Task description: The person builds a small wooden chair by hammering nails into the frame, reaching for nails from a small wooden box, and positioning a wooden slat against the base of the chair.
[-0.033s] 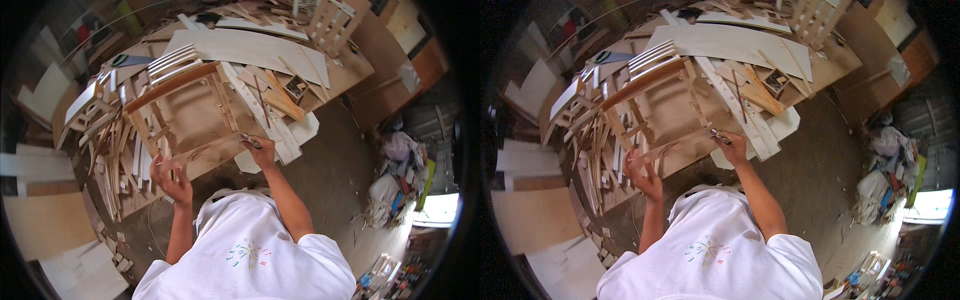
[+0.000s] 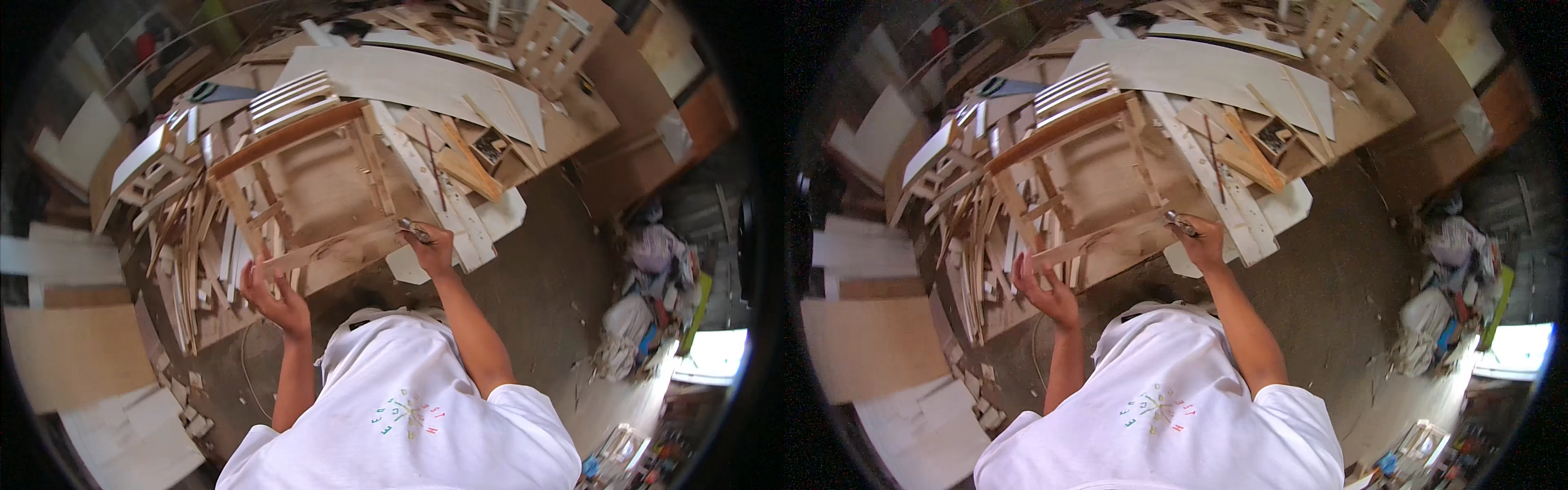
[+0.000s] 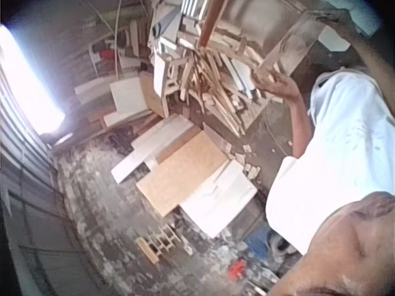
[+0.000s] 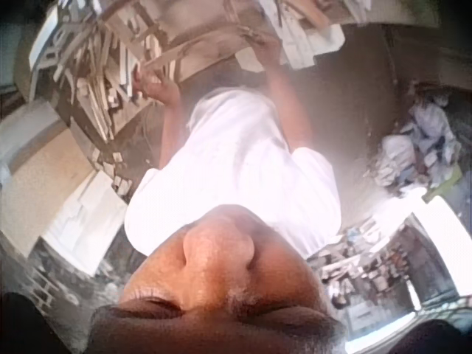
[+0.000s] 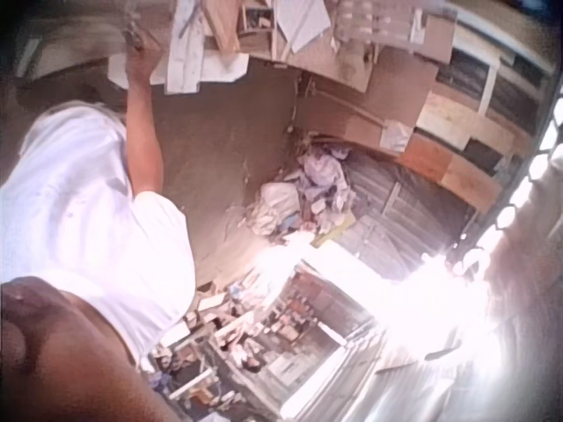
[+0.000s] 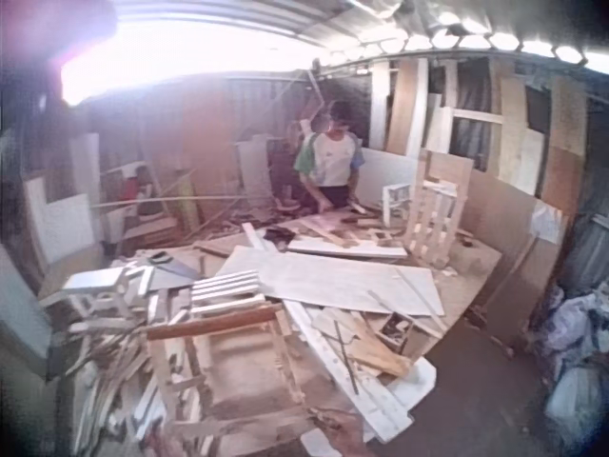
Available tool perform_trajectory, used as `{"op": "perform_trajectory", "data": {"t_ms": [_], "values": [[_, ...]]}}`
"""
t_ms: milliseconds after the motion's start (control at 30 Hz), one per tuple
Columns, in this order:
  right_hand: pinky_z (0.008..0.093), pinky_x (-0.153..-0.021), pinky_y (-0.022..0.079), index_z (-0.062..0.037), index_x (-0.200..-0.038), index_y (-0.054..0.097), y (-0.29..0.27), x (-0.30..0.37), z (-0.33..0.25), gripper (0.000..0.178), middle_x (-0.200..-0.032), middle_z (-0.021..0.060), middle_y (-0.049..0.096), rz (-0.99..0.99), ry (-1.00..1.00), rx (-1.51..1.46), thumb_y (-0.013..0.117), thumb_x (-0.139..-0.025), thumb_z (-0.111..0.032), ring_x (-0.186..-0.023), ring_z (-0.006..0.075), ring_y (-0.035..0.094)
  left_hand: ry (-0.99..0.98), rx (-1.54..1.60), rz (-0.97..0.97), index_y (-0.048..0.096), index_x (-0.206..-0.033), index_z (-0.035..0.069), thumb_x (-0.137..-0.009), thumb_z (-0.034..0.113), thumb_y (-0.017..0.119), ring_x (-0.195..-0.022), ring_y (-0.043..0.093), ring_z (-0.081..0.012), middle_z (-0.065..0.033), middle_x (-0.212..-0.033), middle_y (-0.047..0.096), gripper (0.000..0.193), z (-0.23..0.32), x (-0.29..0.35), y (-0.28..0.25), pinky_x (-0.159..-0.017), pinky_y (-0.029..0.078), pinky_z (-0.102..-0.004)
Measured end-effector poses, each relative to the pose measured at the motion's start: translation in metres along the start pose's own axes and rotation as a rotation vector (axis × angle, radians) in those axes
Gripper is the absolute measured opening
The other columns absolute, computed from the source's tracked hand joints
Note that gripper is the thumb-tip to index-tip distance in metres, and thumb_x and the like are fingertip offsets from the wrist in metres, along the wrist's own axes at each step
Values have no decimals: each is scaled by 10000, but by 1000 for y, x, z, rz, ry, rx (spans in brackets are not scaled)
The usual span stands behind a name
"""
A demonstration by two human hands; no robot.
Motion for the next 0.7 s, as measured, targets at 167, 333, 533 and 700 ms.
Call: {"op": "perform_trajectory", "data": {"t_ms": [167,333,533,700], "values": [[274,-660,545,-9,-1069,811,-3,0,-4,254,-879,85,802,-24,28,-15,879,-832,-69,-725,96,695,-576,454,-96,662,-1394,11,-940,-121,648,-1172,668,-168,-91,-1267,703,473,-98,33,-9,-1006,556,-336],[280,-686,555,22,-1041,796,-3,-9,11,232,-862,83,788,-40,-23,-79,873,-841,-68,-749,98,695,-344,293,-101,753,-1269,26,-874,-111,751,-1001,744,-173,-96,-1174,755,418,-89,27,-18,-863,617,-299],[268,-838,574,94,-1085,768,-6,-12,16,217,-993,92,795,-141,-7,-95,810,-882,31,-899,94,702,-261,211,-28,796,-1168,13,-851,-92,784,-899,772,-162,-102,-994,807,335,-85,29,-21,-825,615,-286],[278,-859,580,100,-1093,762,-9,-14,14,207,-1007,96,793,-181,18,-61,790,-895,49,-921,101,710,-294,197,7,805,-1142,12,-860,-80,782,-937,777,-161,-133,-1043,809,297,-84,30,-20,-840,611,-291]]}}
Point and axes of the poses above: each hand's wrist, its own x-axis away from the middle knuckle, its own y-axis out of the palm, z = x × y, the point moved 6 cm from there along -x, towards the middle knuckle
